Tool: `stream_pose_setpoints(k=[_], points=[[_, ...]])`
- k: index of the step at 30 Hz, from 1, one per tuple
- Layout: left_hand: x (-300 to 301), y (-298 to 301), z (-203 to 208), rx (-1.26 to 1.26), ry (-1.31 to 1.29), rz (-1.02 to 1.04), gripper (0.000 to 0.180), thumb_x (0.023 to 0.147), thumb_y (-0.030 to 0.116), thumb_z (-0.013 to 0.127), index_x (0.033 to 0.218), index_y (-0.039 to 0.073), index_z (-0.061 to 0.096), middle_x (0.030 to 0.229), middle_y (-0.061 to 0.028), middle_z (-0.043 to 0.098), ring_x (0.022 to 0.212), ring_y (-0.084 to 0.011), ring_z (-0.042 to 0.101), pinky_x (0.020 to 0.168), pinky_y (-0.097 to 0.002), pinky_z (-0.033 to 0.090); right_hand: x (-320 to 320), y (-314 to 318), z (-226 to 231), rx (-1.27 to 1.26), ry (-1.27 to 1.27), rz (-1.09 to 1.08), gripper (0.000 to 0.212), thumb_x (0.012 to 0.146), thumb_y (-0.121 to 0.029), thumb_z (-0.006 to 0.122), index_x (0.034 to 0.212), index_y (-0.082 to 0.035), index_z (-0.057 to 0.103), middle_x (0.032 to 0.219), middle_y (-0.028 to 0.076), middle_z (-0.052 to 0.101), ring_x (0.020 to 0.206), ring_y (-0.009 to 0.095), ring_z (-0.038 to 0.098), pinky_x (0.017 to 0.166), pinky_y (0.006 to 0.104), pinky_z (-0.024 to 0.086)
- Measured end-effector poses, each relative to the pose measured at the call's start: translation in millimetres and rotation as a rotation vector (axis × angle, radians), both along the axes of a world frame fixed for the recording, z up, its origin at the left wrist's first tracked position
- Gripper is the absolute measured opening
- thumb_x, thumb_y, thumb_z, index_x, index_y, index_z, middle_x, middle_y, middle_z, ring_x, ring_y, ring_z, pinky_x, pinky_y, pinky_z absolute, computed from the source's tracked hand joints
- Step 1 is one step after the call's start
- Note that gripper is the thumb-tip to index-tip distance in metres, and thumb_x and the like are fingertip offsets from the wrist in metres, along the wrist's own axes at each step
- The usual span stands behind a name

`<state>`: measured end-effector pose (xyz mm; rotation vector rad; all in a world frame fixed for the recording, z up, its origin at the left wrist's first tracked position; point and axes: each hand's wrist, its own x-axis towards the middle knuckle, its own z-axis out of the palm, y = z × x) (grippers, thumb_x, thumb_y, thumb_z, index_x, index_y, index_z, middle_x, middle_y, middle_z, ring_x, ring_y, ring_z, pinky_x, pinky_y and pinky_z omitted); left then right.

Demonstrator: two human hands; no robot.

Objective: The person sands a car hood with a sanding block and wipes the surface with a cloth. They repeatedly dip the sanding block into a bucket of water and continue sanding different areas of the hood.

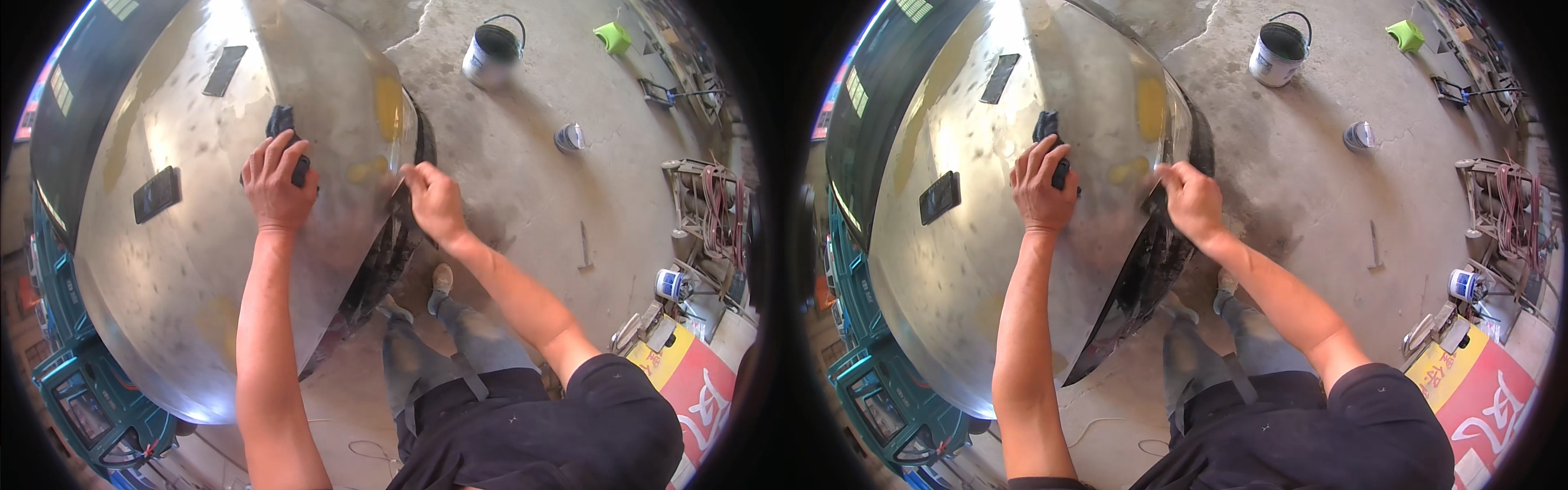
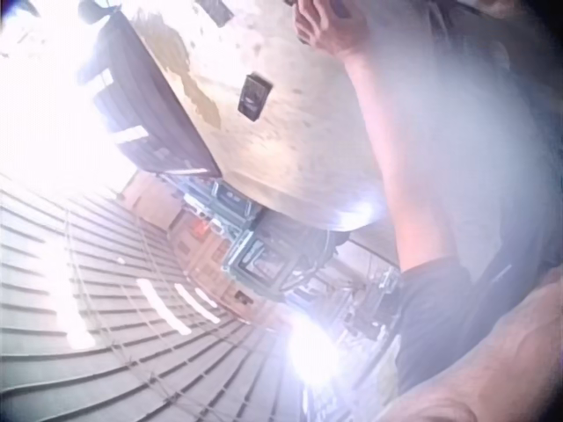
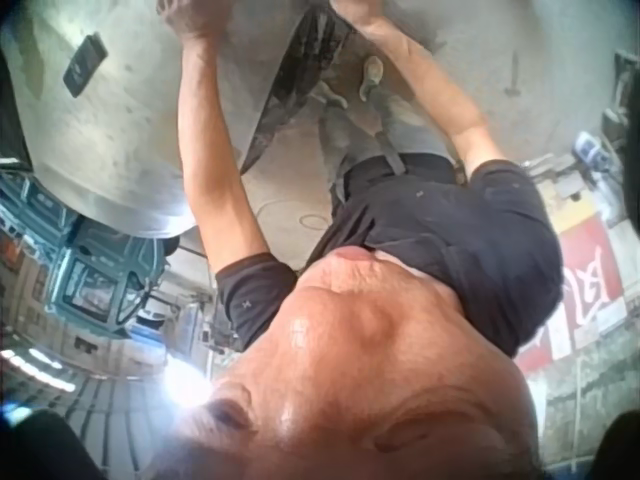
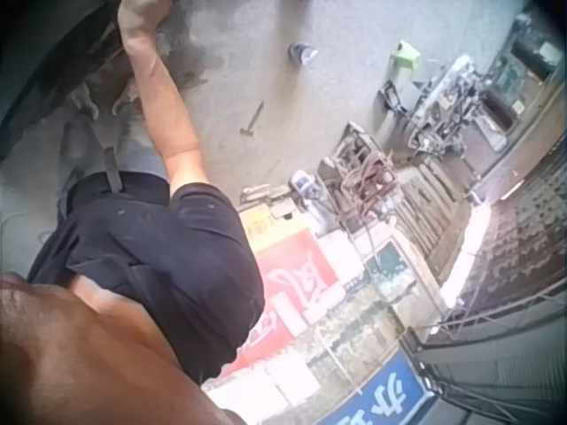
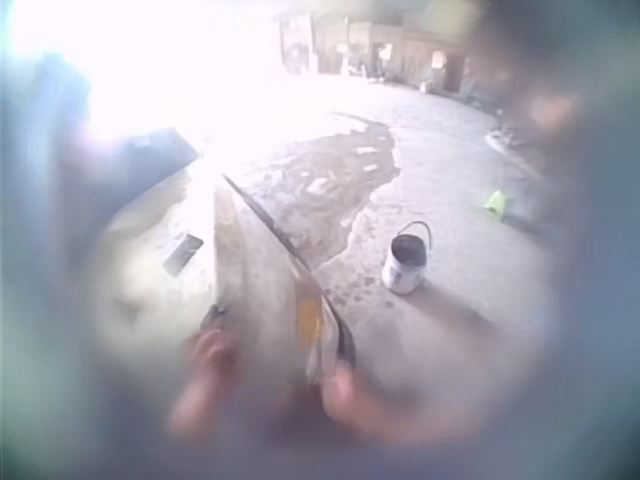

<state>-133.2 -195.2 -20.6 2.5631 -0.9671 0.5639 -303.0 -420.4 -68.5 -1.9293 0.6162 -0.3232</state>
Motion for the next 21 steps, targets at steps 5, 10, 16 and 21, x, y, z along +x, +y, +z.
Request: stream_pose_setpoints(k=[5, 10, 16, 21], points=[[4.9, -5.7, -1.1, 0.035, -0.028, 0.038, 0.069, 0.088, 0.022, 0.08, 0.156, 0.024, 0.07, 0.167, -0.0122, 0.062, 0.15, -0.0389, 0.059, 0.125, -0.053, 0.045, 7.2, -41.2, -57.6, 0.542, 0.1, -0.18, 0.062, 0.117, -0.058, 0.065, 0.09, -0.003, 0.064, 0.083, -0.004, 0.053, 0.083, 0.011, 0.045, 0.076, 0.0366, 0.048], [11.7, -5.4, -6.3, 0.141, -0.003, 0.002, 0.057, 0.09, 0.021, 0.08, 0.146, 0.02, 0.076, 0.169, -0.0114, 0.062, 0.156, -0.0363, 0.057, 0.127, -0.0523, 0.044, -43.1, -26.9, -86.8, 0.821, 0.135, -0.192, 0.056, 0.118, -0.055, 0.064, 0.099, -0.003, 0.071, 0.09, -0.006, 0.06, 0.087, 0.008, 0.049, 0.078, 0.0335, 0.048], [23.7, -22.9, -7.6, 0.261, -0.008, -0.128, 0.048, 0.089, 0.024, 0.086, 0.136, 0.017, 0.078, 0.162, -0.0091, 0.068, 0.153, -0.0348, 0.06, 0.126, -0.0525, 0.046, -97.3, 6.4, -77.6, 0.983, 0.254, -0.221, 0.052, 0.117, -0.058, 0.063, 0.109, -0.008, 0.074, 0.084, -0.001, 0.068, 0.066, 0.011, 0.06, 0.058, 0.0311, 0.047], [20.0, -64.0, -19.7, 0.245, 0.027, -0.163, 0.045, 0.089, 0.022, 0.086, 0.133, 0.018, 0.079, 0.159, -0.005, 0.072, 0.15, -0.0312, 0.063, 0.128, -0.0478, 0.046, -120.2, 3.2, -76.5, 1.061, 0.294, -0.258, 0.051, 0.116, -0.059, 0.065, 0.11, -0.008, 0.07, 0.08, 0.0, 0.066, 0.063, 0.013, 0.06, 0.056, 0.0327, 0.05]])
